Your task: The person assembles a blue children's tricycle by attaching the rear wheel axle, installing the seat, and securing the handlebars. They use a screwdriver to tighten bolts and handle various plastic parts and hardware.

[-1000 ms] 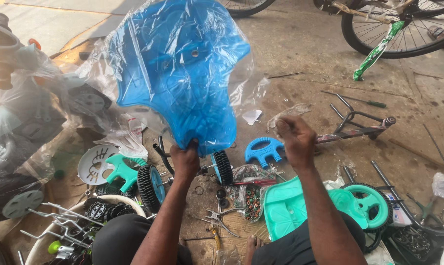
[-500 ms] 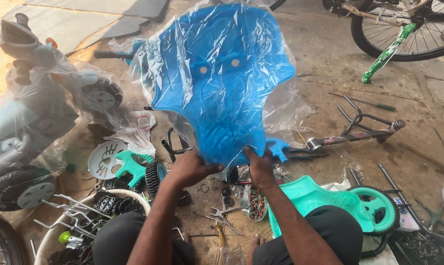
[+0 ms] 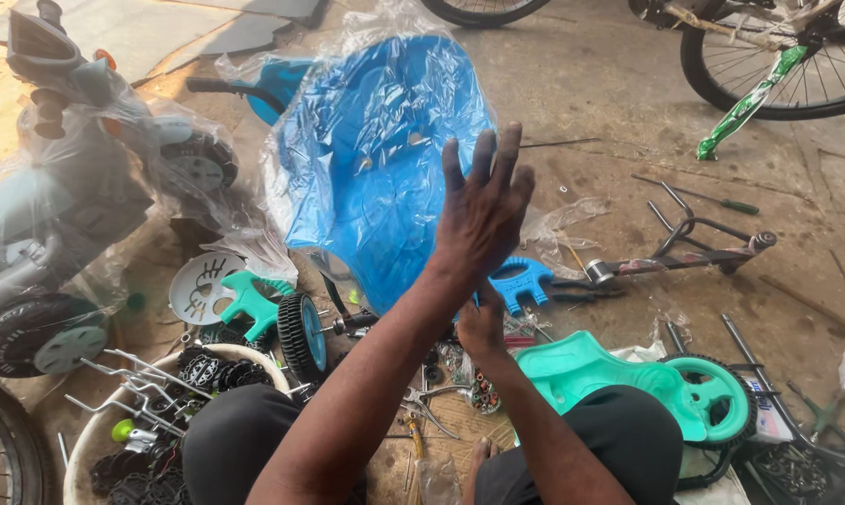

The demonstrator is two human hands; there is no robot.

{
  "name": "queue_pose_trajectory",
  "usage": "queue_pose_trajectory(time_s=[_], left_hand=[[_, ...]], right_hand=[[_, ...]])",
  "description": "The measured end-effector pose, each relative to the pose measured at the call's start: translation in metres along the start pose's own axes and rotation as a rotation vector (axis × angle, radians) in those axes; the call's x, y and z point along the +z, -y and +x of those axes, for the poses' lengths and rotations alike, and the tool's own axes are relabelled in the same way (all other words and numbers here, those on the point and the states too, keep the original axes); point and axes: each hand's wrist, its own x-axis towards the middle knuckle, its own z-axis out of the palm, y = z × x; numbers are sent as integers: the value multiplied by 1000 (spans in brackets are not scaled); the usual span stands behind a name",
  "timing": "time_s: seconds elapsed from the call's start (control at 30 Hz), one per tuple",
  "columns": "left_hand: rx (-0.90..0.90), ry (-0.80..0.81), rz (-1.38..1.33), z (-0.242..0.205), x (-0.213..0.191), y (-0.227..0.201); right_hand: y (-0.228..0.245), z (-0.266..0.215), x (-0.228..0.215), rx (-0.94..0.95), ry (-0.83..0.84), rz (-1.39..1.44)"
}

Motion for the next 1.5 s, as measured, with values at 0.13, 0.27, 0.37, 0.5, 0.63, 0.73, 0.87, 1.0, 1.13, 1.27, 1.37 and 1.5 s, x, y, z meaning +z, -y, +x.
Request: queue_pose_trajectory(time_s=[0.13, 0.27, 0.37, 0.5, 0.63, 0.73, 0.87, 1.0, 1.13, 1.27, 1.37, 1.5], left_hand=[[49, 19, -33, -13, 24, 5], [131, -88, -107, -26, 43, -11], [193, 199, -331, -37, 63, -37], [315, 256, -467, -60, 84, -62], [407, 229, -443, -84, 90, -75], [366, 312, -441, -83, 89, -70], [317, 409, -450, -83, 74, -60], [356, 128, -563, -91, 44, -40], [305, -40, -578, -115, 4, 2], [141, -151, -388, -138, -46, 71], [201, 57, -187, -143, -65, 113], [215, 56, 125, -141, -69, 136]], right_hand=[[-1, -9, -17, -33, 25, -19], [-33, 1, -24, -117, 137, -389], [-68, -2, -27, -60, 242, -659], [-98, -3, -39, -16, 246, -792], [-103, 7, -49, -20, 190, -834], [-101, 17, -49, -37, 179, -854], [-100, 8, -45, -42, 177, -863], [-86, 16, -38, -102, 144, -805], [-54, 17, -37, -237, -7, -605], [-15, 19, -40, -367, -159, -405], [11, 20, -40, -504, -139, -617], [47, 19, -28, -557, -110, -894]])
